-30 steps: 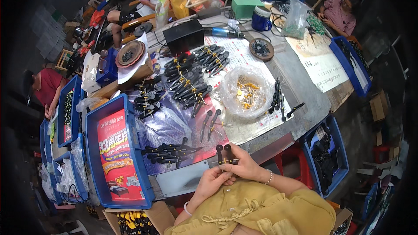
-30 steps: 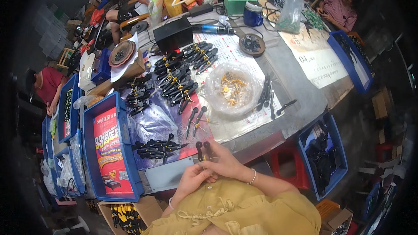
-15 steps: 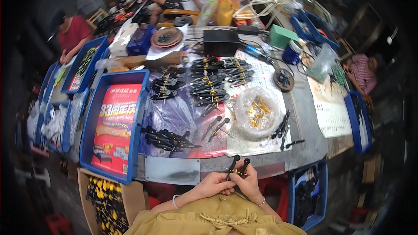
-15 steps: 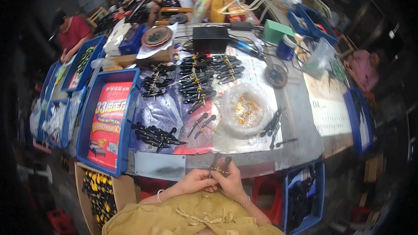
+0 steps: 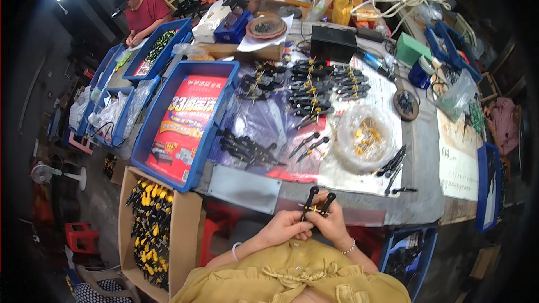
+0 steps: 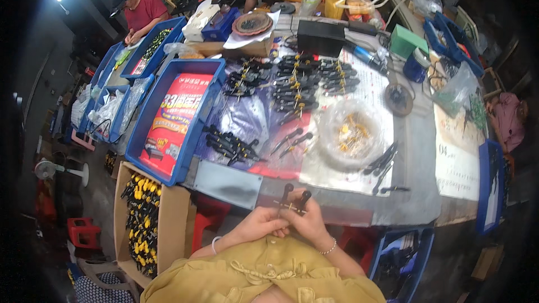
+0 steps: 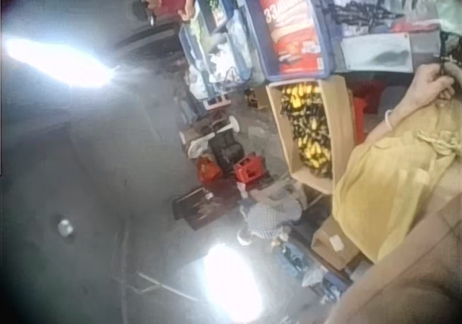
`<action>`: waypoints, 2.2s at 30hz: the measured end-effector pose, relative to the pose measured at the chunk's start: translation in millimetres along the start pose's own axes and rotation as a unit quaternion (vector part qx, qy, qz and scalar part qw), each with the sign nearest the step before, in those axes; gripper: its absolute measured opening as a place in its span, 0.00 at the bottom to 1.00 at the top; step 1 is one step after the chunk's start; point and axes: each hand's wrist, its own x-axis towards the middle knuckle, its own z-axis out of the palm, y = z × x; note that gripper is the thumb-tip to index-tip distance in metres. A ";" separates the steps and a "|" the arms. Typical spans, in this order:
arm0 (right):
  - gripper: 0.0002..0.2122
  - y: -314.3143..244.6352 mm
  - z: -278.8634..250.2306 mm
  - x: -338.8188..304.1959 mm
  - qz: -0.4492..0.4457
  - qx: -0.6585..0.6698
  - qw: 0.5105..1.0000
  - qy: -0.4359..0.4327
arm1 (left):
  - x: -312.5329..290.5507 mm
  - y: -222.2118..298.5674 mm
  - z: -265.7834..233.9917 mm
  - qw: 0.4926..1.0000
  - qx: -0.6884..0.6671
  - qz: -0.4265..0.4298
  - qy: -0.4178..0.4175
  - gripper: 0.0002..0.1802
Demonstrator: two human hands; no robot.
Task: The person repeatedly assembles drawing compasses by positioning pairs of black compass legs, inserting a threaded adjustment pin with a wheel between them, and joining the components together by hand.
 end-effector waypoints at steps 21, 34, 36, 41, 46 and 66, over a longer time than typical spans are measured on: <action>0.15 6.5 61.7 -104.4 0.050 -0.032 0.990 -0.128 | -111.0 -62.2 -3.9 0.993 -0.001 0.110 -0.030 0.11; 0.10 1.0 67.3 -130.1 0.164 -0.005 0.972 -0.167 | -131.9 -73.9 -0.8 0.950 0.161 0.226 0.146 0.08; 0.09 -7.6 75.7 -124.8 0.136 -0.046 0.977 -0.156 | -126.0 -79.2 -1.2 0.941 0.125 0.261 0.173 0.08; 0.14 13.8 76.2 -106.8 0.009 -0.162 0.976 -0.148 | -107.0 -84.9 -11.0 0.950 0.008 0.254 0.179 0.07; 0.13 26.1 60.9 -79.5 -0.026 -0.214 0.967 -0.134 | -82.4 -76.1 -18.8 0.961 -0.100 0.222 0.131 0.08; 0.10 48.8 35.0 -48.6 -0.163 -0.140 0.972 -0.097 | -38.3 -51.6 -18.6 0.957 -0.131 0.215 0.148 0.08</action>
